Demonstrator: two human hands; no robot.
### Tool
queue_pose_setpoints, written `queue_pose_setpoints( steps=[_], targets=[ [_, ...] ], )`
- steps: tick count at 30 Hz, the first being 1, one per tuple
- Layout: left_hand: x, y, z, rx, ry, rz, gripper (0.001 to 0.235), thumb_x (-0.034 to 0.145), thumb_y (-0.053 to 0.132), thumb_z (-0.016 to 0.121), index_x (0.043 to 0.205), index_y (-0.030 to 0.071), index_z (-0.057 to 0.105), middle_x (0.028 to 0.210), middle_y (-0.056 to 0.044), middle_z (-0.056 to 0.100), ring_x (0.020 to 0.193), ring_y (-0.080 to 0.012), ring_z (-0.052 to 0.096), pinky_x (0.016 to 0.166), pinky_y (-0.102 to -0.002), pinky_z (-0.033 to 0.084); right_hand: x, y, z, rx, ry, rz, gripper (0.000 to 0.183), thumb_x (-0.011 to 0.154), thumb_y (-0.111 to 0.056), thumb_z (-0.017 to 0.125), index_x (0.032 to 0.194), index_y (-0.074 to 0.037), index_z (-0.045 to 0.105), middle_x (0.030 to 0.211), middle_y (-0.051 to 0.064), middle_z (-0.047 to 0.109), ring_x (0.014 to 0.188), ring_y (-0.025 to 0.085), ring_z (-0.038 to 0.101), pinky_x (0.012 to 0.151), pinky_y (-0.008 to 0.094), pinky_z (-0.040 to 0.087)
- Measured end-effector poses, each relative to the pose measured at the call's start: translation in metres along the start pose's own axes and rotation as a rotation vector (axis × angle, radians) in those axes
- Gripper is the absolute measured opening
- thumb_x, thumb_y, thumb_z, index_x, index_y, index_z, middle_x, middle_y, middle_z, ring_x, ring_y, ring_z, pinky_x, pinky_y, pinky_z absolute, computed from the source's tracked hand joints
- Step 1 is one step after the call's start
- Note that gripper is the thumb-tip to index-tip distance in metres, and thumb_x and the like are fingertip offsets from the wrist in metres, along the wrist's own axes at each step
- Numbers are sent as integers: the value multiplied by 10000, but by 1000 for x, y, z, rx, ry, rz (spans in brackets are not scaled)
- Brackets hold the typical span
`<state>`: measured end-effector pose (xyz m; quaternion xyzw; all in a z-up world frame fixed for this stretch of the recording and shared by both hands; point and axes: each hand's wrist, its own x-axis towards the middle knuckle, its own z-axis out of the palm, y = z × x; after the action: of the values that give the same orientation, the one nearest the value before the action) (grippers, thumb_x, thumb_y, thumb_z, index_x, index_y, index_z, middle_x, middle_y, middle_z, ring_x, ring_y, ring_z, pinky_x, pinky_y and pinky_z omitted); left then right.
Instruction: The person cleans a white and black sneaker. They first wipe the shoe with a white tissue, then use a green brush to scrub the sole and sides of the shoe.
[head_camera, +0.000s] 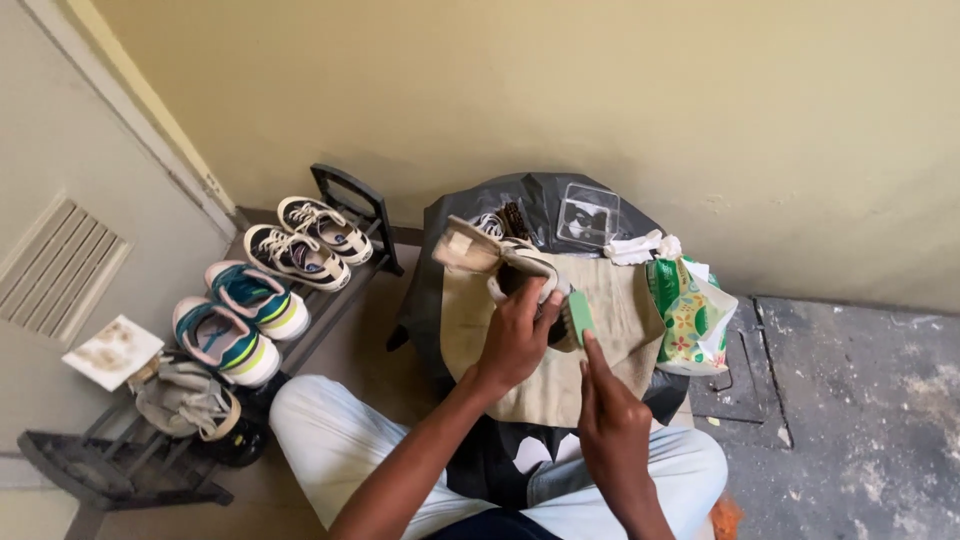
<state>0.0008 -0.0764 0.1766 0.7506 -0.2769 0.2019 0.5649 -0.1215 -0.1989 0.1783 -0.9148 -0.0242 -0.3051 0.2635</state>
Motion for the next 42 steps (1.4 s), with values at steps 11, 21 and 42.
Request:
queue_pose_setpoints(
  steps=[11, 21, 42],
  targets=[
    [-7, 6, 14, -80, 109, -202, 261, 1085, 326, 479, 1099, 83, 571, 855, -79, 701, 714, -210, 688, 592, -362, 474, 2, 9, 37, -320, 132, -188, 530, 1052, -41, 577, 1558, -98, 428, 643, 53, 515, 436, 132, 336, 389, 326, 289],
    [-2, 14, 19, -131, 147, -198, 275, 1091, 331, 468, 1079, 77, 572, 863, -70, 664, 711, -173, 634, 586, -348, 460, 3, 39, 40, -495, 185, -179, 563, 1043, -20, 588, 1573, -151, 452, 644, 18, 495, 458, 145, 411, 413, 364, 336],
    [5, 15, 12, -112, 198, -271, 297, 1101, 338, 447, 954, 91, 526, 712, -17, 516, 622, -129, 452, 576, -350, 375, 26, 30, 25, -165, 89, -122, 530, 1091, -66, 520, 1590, -132, 354, 626, 20, 522, 446, 101, 372, 391, 282, 302]
  ],
)
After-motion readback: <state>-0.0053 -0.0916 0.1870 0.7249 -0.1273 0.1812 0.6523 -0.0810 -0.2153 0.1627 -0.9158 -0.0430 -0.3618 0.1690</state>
